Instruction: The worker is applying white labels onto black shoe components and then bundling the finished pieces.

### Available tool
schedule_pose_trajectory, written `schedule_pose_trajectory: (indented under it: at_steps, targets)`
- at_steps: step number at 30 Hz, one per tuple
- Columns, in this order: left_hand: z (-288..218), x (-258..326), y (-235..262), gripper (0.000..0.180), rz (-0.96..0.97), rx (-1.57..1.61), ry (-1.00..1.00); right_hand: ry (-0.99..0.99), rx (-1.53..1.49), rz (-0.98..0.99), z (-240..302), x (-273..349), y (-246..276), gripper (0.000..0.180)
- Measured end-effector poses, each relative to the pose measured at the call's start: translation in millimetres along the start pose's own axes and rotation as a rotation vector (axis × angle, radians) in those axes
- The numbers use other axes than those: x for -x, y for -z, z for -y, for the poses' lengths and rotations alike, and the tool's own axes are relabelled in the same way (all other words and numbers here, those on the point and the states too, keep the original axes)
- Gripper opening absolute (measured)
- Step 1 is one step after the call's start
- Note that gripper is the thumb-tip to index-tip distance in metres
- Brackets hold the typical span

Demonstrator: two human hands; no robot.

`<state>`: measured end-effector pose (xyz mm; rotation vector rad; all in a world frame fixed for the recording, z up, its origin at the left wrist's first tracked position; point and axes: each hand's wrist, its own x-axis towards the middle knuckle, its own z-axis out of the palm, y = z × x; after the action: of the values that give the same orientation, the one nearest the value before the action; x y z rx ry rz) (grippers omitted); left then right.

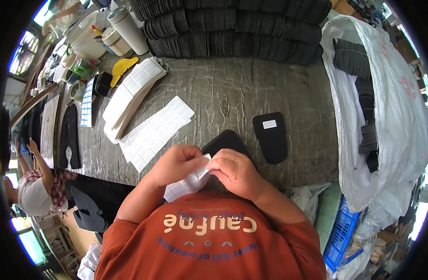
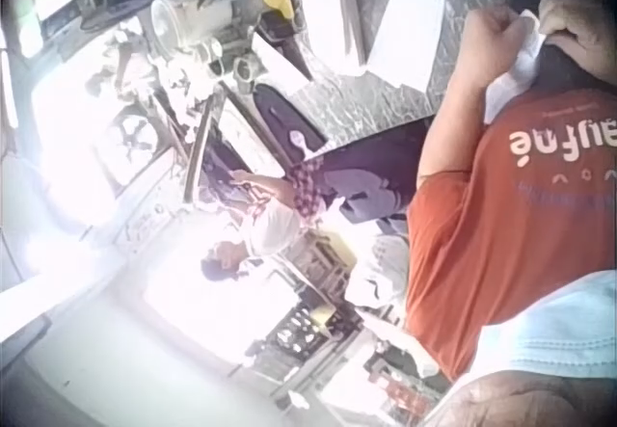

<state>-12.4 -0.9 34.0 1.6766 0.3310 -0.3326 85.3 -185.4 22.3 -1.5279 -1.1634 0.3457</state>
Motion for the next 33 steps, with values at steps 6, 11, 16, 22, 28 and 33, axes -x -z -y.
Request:
schedule_pose_trajectory:
  at_steps: [6, 11, 16, 22, 28, 33]
  targets:
    - [7.5, 1.1, -7.2, 0.022, -0.294, -0.215, -0.012, 0.111, 0.105, -0.063, 2.3, 2.3, -1.4, 0.023]
    - [0.8, 19.4, -5.5, 0.016, -0.06, -0.624, -0.471, -0.45, 0.002, -0.201, -4.5, -2.8, 24.9, 0.006]
    - [9.7, 15.7, -16.9, 0.015, 0.008, -0.679, -0.606, -0.591, 0.013, -0.121, -23.7, -2.1, 15.8, 0.005]
    - [11.5, 14.9, -17.8, 0.016, 0.017, -0.715, -0.606, -0.594, 0.015, -0.165, -35.0, 2.4, 6.7, 0.007]
    - [12.6, 14.7, -17.6, 0.015, 0.027, -0.747, -0.611, -0.55, 0.137, -0.148, -39.0, 3.9, 5.0, 0.007]
    - [10.7, 8.7, -22.5, 0.017, 0.058, -0.917, -0.602, -0.528, 0.161, -0.149, -37.6, 2.3, 5.7, 0.007]
